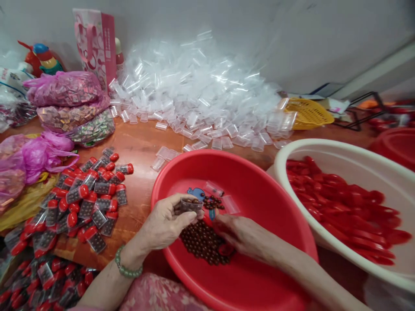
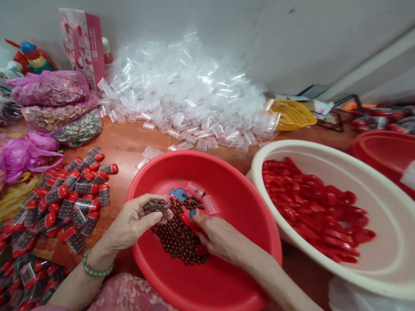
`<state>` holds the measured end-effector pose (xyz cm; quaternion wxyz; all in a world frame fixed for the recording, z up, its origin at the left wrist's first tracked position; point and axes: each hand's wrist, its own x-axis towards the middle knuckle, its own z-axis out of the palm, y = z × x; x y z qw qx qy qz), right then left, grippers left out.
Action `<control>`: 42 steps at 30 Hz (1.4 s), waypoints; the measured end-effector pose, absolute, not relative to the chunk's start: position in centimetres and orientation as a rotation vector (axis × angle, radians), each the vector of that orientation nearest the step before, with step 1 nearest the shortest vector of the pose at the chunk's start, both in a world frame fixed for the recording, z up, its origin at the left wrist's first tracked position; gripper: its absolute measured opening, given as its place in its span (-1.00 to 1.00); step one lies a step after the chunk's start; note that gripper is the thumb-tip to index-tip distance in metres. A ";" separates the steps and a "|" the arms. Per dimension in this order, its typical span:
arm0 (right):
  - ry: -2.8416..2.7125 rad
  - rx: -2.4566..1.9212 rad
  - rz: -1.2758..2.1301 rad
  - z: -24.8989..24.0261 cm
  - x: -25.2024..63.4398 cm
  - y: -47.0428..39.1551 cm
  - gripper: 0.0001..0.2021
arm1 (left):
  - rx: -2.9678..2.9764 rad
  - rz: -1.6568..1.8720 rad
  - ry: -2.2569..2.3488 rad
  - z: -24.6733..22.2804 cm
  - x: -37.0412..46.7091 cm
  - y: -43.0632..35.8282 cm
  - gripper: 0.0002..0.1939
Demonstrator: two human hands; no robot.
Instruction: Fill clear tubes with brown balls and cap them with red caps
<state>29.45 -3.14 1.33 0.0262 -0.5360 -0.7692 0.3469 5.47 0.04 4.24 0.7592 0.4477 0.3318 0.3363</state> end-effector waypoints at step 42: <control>-2.028 -1.266 1.314 8.4 24.7 0.4 -0.74 | 0.976 0.699 0.787 4.4 5.3 0.3 -0.85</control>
